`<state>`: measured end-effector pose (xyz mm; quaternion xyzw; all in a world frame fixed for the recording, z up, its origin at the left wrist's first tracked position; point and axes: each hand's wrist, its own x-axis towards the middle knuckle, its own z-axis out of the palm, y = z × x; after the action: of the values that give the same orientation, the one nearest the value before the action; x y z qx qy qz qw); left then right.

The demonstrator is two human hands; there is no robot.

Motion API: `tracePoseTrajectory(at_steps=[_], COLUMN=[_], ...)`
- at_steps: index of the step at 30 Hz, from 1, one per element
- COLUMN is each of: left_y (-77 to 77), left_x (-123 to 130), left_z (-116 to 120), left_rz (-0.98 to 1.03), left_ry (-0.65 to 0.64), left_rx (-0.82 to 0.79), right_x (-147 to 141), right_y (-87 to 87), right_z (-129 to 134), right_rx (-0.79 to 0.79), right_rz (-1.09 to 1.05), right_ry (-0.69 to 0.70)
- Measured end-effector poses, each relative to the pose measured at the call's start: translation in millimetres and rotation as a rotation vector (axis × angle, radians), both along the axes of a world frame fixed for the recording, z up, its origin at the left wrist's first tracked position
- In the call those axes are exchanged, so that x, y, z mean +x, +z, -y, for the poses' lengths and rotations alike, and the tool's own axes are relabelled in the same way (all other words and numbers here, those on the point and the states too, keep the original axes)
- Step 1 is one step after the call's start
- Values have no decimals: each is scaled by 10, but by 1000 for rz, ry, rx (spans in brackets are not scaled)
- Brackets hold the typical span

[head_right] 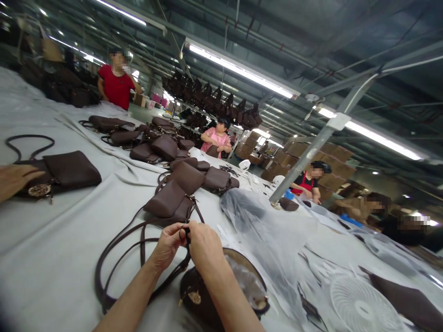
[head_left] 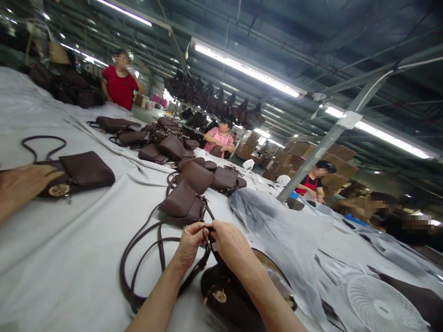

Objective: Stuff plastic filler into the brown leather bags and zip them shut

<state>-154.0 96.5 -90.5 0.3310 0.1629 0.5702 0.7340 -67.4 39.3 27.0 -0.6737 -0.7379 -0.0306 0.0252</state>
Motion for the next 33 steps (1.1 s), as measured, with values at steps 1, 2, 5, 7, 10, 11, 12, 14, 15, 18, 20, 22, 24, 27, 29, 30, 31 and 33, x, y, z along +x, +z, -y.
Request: tracePoseTrajectory(at_steps=[1,2,5,7,10,11,12,14,15,18,20,22,24,27,29,30,31,33], left_y=[-2,3,48,89,141,152,161,169,170,178,190,201,202,181,180,191,210,267], left_x=[-12,-27,-78,-106,-132,-135,-136,-131,-126,-117,-127,-146,-158,-125,-94,-97,-126,-289], left_z=[-10,-17,-19,-9,11,16,20,25,26,29,32,31,25,18,35,54,79,143], left_rz=[-26,-56,-161,-212,-209,-199,-193,-191,-192,-197,-226,-268,-291,-318,-370,-407,-444,-511], left_ry=[-1,-2,10,16,9,-1,-13,-35,-36,-19,-30,-32,-1,16,-17,-30,-29,35], left_rx=[13,33,113,136,128,130,139,165,171,157,158,186,233,306,336,351,364,380], right_x=[-7,-13,-25,-19,23,43,63,94,102,90,73,79,131,309,472,557,639,779], right_y=[0,0,1,6,24,32,41,54,56,32,1,-23,-26,-16,-43,-74,-115,-211], right_z=[-17,-28,-32,-15,13,18,20,13,5,-32,-61,-76,-47,137,345,454,555,704], right_rx=[-17,-34,-88,-112,-134,-145,-161,-200,-214,-219,-205,-190,-170,-51,62,98,114,125], right_rz=[11,19,34,19,-80,-120,-144,-122,-87,7,43,51,-22,-228,-262,-232,-182,-74], right_ry=[21,33,34,48,97,117,133,133,120,67,32,8,56,165,164,139,110,48])
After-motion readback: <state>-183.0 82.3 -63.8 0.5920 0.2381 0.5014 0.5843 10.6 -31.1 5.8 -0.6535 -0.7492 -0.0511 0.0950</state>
